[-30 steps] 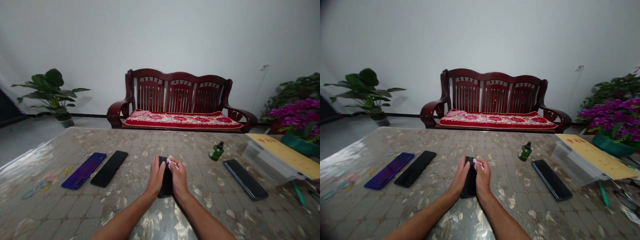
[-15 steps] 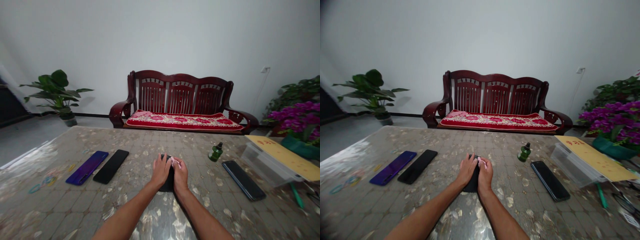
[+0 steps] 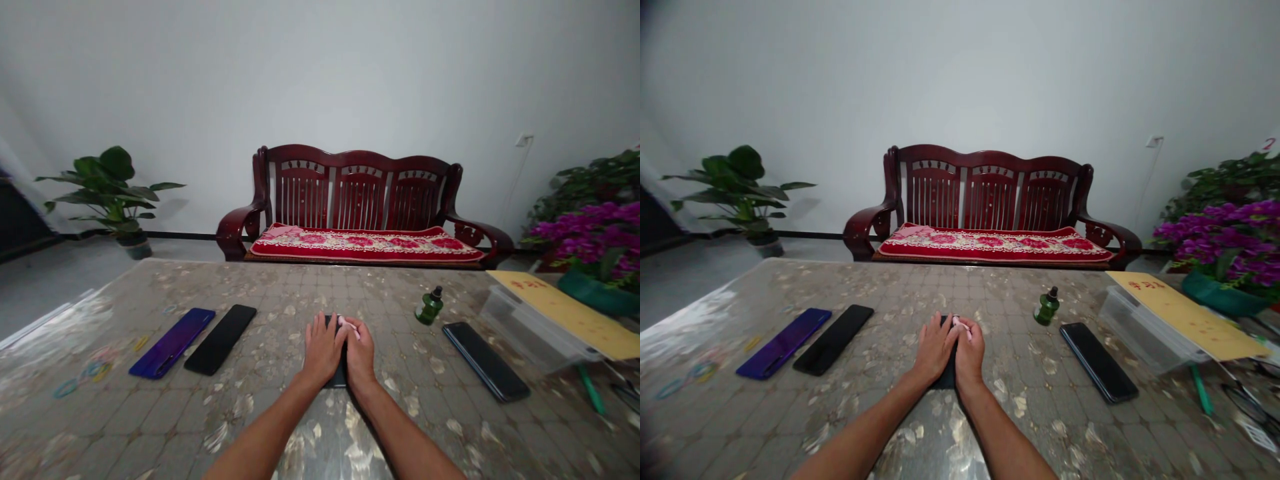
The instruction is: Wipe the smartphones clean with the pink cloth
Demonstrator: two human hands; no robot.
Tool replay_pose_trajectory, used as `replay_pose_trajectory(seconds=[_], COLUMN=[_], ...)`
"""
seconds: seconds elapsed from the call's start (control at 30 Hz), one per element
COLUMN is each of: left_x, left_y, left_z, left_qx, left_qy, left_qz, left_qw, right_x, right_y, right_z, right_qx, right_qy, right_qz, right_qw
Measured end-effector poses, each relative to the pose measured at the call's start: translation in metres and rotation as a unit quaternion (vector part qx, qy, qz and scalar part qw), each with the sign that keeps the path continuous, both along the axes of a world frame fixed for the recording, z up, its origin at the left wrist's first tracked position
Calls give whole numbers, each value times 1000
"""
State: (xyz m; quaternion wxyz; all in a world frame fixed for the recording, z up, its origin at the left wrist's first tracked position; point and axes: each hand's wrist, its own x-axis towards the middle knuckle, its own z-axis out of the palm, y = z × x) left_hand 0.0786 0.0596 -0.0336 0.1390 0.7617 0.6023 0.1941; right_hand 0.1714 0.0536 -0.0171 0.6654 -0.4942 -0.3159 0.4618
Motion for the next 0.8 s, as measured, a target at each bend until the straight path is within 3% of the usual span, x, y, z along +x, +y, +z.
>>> replay_pose_trajectory(seconds=[0.1,0.2,0.37,0.47,0.6,0.67,0.8], left_x=[-18,-48,-85,-88,-84,-81,-78], left_y=[-4,-18,-41,-45,-46,-48,-51], left_z=[-2,-1,-1,-4,-4,-2,1], left_qx=[-20,-6,31,42,42,46,52], left_qy=[-83,-126,-116,-104,-94,-89,-60], left_qz=[-6,-77,-165,-186,-209,-211,-208], left_qw=[996,989,979,976,973,972,975], right_x=[6,13,26,31,34,34,34], right_y=[0,1,6,5,-3,-6,-5], right_z=[1,1,0,4,16,22,29], right_qx=[6,12,33,75,119,131,133], right_qy=[-37,-79,-219,-367,-515,-560,-604], right_qz=[23,51,73,102,170,193,231], right_qw=[999,996,972,922,832,795,752])
